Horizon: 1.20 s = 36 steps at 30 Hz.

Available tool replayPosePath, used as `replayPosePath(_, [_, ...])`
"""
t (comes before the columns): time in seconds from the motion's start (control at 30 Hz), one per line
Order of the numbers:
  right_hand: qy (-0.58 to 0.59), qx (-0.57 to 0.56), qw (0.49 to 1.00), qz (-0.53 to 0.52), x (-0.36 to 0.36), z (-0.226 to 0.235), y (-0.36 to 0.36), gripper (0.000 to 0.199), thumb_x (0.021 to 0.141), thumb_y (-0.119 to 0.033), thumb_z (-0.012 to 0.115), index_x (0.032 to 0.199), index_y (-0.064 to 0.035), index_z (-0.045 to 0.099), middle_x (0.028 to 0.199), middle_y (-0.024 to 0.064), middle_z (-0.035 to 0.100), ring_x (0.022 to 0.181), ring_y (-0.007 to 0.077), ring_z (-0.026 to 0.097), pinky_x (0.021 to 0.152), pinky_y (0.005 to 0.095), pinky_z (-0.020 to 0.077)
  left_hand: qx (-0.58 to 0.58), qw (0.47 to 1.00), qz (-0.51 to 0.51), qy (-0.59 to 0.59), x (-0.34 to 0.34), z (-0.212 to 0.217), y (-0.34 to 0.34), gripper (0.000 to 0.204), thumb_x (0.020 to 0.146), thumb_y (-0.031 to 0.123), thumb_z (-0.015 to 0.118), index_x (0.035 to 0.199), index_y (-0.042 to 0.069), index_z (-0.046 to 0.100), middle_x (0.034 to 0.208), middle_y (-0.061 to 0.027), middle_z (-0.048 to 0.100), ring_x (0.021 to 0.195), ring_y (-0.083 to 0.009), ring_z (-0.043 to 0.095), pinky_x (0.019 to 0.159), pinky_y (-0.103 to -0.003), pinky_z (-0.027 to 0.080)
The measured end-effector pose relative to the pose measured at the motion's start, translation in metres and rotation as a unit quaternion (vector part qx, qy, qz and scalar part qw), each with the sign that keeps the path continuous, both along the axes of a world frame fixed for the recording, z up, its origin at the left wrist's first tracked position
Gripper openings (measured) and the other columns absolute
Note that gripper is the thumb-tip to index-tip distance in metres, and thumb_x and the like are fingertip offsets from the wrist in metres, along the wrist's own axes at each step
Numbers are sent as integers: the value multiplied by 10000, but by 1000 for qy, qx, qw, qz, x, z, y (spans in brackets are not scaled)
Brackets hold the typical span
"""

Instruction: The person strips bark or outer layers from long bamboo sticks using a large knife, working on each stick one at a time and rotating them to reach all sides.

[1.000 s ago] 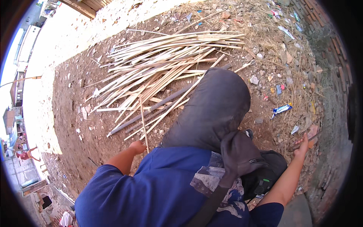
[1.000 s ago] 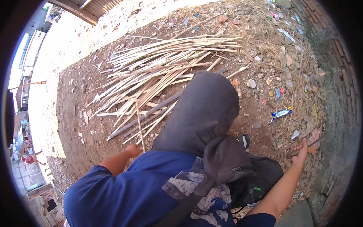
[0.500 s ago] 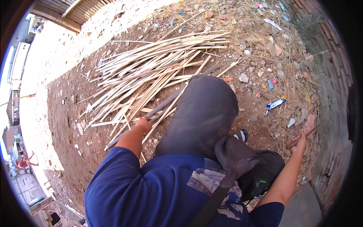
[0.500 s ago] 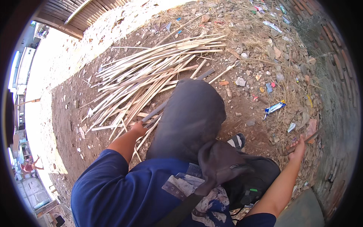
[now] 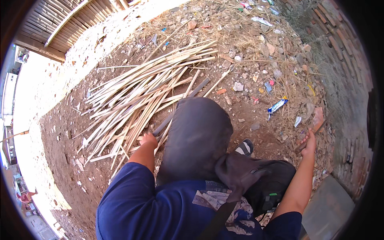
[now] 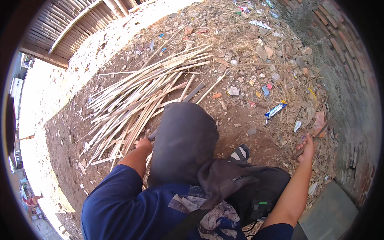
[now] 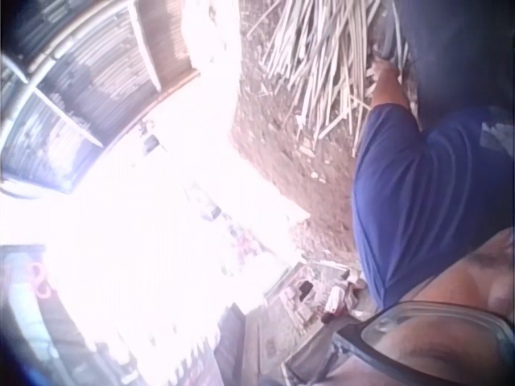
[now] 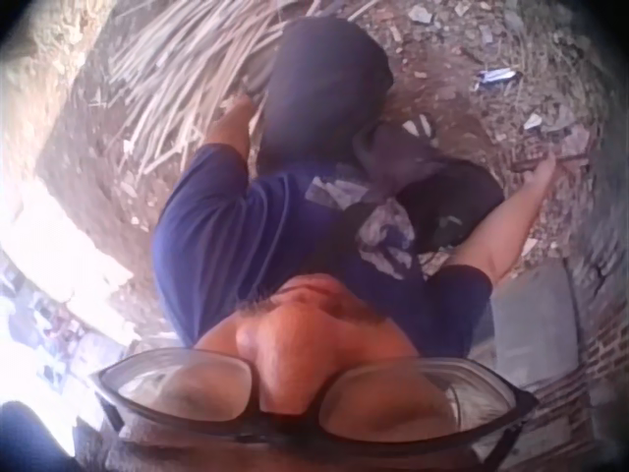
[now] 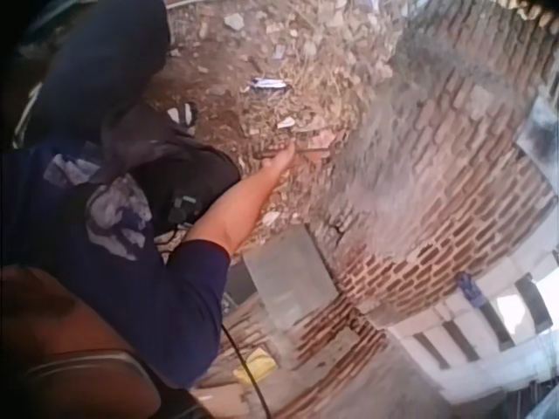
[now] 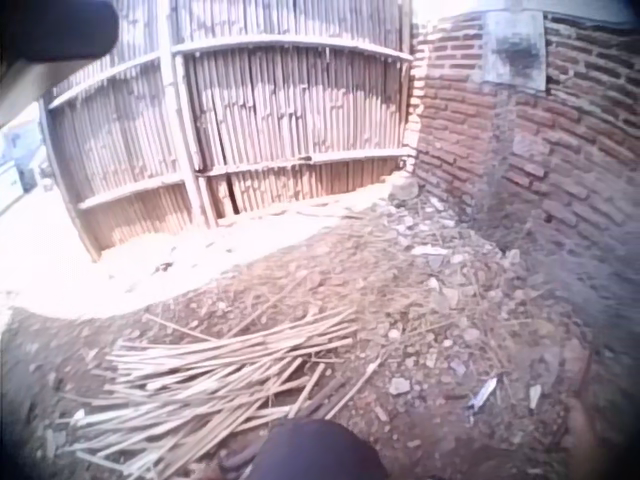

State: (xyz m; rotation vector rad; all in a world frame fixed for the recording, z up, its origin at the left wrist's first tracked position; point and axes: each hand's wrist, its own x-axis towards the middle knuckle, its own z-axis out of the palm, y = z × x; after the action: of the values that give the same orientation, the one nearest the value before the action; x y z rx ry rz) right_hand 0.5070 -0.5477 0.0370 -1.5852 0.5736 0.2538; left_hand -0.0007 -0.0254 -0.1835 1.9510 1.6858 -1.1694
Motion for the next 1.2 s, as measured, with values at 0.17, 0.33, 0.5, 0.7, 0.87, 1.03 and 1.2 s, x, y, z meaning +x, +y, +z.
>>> replayPosePath(0.17, [1,-14,1000,-4,2,-6,-6,304,920,-335,712,810,-159,491,648,-47,440,510,96,433,449,274,371,-48,998,-38,-15,-1,1,-6,416,1046,256,387,1415,106,509,1416,-126,562,1314,-312,550,1055,-467,461])
replayPosePath(0.33, [3,-34,999,-5,2,-6,2,303,910,-356,722,813,-169,504,647,-51,438,524,95,435,470,267,377,-49,996,-30,-66,-13,-10,-18,425,996,268,515,1375,76,508,1372,-177,578,1282,-342,568,1043,-442,483])
replayPosePath(0.5, [20,-14,1000,17,1,-1,4,320,898,-391,727,802,-187,500,636,-59,426,526,100,428,483,268,376,23,974,-10,-225,-25,7,-23,301,1007,274,511,1220,61,518,1249,-237,597,1156,-412,604,960,-503,499])
replayPosePath(0.7, [22,27,999,11,-3,5,10,301,922,-357,711,784,-174,517,638,-53,457,528,94,440,486,276,389,226,881,-26,-416,-8,60,6,325,1013,292,501,1265,87,507,1192,-247,606,1040,-450,607,867,-526,493])
replayPosePath(0.87, [-20,10,999,29,2,2,6,277,921,-351,707,817,-143,556,628,-40,474,520,105,466,465,284,415,295,816,-113,-485,21,139,30,467,968,299,611,1330,31,491,1215,-258,605,1071,-444,606,880,-514,496])
replayPosePath(1.03, [-63,2,997,43,6,5,10,253,902,-304,733,874,-110,574,633,-24,499,472,111,473,430,281,406,269,795,-160,-519,65,208,60,410,1019,238,523,1332,-27,528,1048,-271,672,976,-427,660,830,-484,512])
replayPosePath(1.2, [-112,-31,993,33,-4,27,28,308,879,-312,764,900,-71,573,622,-14,508,462,112,490,423,283,409,-21,755,-84,-650,145,295,44,355,1074,277,471,1329,38,535,737,10,535,591,-86,482,554,-263,426])
